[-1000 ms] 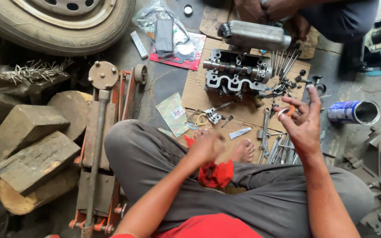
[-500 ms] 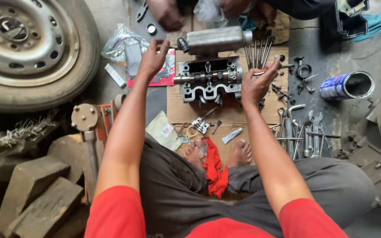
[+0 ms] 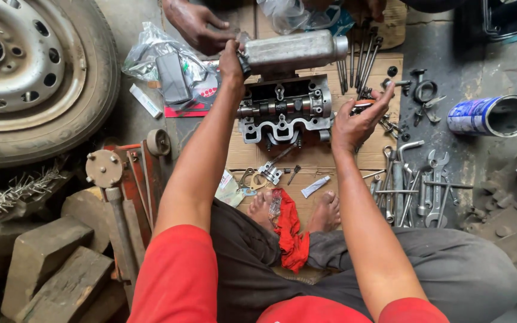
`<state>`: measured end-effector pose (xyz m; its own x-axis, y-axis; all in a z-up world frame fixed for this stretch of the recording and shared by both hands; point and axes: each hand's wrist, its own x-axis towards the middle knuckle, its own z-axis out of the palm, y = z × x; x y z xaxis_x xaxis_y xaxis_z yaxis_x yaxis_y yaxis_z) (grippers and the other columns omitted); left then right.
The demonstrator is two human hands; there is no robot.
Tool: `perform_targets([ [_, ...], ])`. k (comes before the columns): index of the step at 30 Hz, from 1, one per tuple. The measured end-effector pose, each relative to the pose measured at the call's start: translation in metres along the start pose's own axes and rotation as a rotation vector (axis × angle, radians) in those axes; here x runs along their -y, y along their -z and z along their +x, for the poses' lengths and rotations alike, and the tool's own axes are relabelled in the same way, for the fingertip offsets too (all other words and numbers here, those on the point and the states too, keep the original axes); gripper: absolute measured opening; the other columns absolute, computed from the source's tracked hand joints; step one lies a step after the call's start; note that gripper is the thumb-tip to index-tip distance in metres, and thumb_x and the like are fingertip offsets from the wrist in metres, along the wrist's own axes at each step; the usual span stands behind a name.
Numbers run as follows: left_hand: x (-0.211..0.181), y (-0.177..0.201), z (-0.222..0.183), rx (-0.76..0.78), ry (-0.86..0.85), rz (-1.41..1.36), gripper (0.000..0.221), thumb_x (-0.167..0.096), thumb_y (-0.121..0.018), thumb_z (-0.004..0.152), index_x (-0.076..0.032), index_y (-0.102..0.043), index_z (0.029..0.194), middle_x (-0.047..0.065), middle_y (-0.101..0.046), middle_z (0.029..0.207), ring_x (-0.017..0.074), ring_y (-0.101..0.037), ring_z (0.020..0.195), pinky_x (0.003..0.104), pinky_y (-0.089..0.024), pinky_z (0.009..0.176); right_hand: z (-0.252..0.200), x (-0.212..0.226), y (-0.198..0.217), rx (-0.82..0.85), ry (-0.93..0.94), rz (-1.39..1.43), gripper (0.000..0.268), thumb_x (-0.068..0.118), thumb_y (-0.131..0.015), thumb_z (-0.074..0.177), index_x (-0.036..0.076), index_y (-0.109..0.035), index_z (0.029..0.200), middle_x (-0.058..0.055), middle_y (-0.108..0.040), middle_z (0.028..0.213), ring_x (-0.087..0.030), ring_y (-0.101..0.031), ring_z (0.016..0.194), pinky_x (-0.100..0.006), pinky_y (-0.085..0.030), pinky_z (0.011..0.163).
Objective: The person sits on the floor of a repair workshop and wipes an engine camshaft/rocker assembly with a red cloth. They squeeze sealant from a small tube onto a fitting, stretch and fit an orange O-ring, and press a metal fitting into the engine casting by hand.
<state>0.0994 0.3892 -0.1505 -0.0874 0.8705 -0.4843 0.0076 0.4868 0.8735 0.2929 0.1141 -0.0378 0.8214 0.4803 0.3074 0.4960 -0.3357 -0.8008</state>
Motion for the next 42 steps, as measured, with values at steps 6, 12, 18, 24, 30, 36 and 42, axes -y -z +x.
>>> perform_targets([
  [6,-0.027,-0.050,-0.039,-0.034,-0.132,0.145,0.058,-0.051,-0.046,0.090,0.001,-0.072,0.097,0.017,-0.076,0.093,0.0293,-0.064,0.079,0.042,-0.049,0.075,0.017,-0.050,0.001,-0.116,0.067,-0.013,0.094,-0.010,-0.066,0.091,0.012,-0.015,0.167,-0.023,-0.040,0.160,-0.028,-0.061,0.128,-0.039,-0.051,0.110],
  [12,-0.099,-0.116,-0.138,0.053,-0.342,0.650,0.069,-0.060,-0.048,0.088,-0.001,-0.064,0.119,0.028,-0.072,0.109,0.0459,-0.066,0.107,0.050,-0.049,0.094,0.044,-0.128,0.012,-0.204,0.030,-0.043,0.094,-0.014,-0.064,0.091,0.014,-0.017,0.167,-0.017,-0.055,0.145,-0.022,-0.065,0.109,-0.038,-0.054,0.104],
  [18,-0.086,-0.116,-0.119,0.189,-0.420,0.737,0.062,-0.054,-0.044,0.091,-0.002,-0.072,0.111,0.031,-0.070,0.109,0.0527,-0.062,0.112,0.053,-0.049,0.098,0.045,-0.135,0.007,-0.247,-0.052,-0.029,0.093,-0.012,-0.064,0.087,0.018,-0.022,0.164,-0.013,-0.063,0.125,-0.021,-0.068,0.102,-0.036,-0.058,0.096],
  [24,-0.062,-0.124,-0.090,0.251,-0.573,0.803,0.050,-0.042,-0.040,0.095,-0.006,-0.073,0.106,0.026,-0.071,0.110,0.0532,-0.059,0.107,0.058,-0.041,0.098,0.047,-0.125,0.012,-0.246,0.027,-0.061,0.093,-0.010,-0.067,0.087,0.016,-0.022,0.163,-0.018,-0.058,0.134,-0.024,-0.066,0.105,-0.038,-0.055,0.097],
  [30,-0.061,-0.135,-0.092,0.386,-0.794,0.829,0.039,-0.032,-0.044,0.095,-0.003,-0.069,0.100,0.024,-0.072,0.100,0.0433,-0.065,0.098,0.057,-0.044,0.085,0.053,-0.146,0.007,-0.241,-0.064,-0.080,0.088,-0.008,-0.063,0.089,0.016,-0.023,0.164,-0.018,-0.058,0.138,-0.023,-0.065,0.111,-0.036,-0.059,0.095],
  [36,-0.060,-0.129,-0.097,0.413,-0.632,0.668,0.039,-0.035,-0.050,0.097,-0.001,-0.069,0.096,0.025,-0.073,0.093,0.0405,-0.068,0.091,0.051,-0.049,0.083,0.058,-0.152,0.011,-0.191,-0.167,-0.054,0.091,-0.005,-0.066,0.090,0.017,-0.019,0.164,-0.018,-0.058,0.133,-0.025,-0.068,0.110,-0.034,-0.061,0.094],
  [42,-0.059,-0.124,-0.093,0.496,-0.568,0.717,0.039,-0.036,-0.049,0.099,0.000,-0.066,0.097,0.026,-0.073,0.091,0.0395,-0.071,0.088,0.049,-0.053,0.081,0.058,-0.162,0.008,-0.195,-0.081,-0.099,0.091,-0.006,-0.065,0.090,0.017,-0.018,0.164,-0.020,-0.052,0.143,-0.025,-0.065,0.118,-0.033,-0.061,0.097],
])
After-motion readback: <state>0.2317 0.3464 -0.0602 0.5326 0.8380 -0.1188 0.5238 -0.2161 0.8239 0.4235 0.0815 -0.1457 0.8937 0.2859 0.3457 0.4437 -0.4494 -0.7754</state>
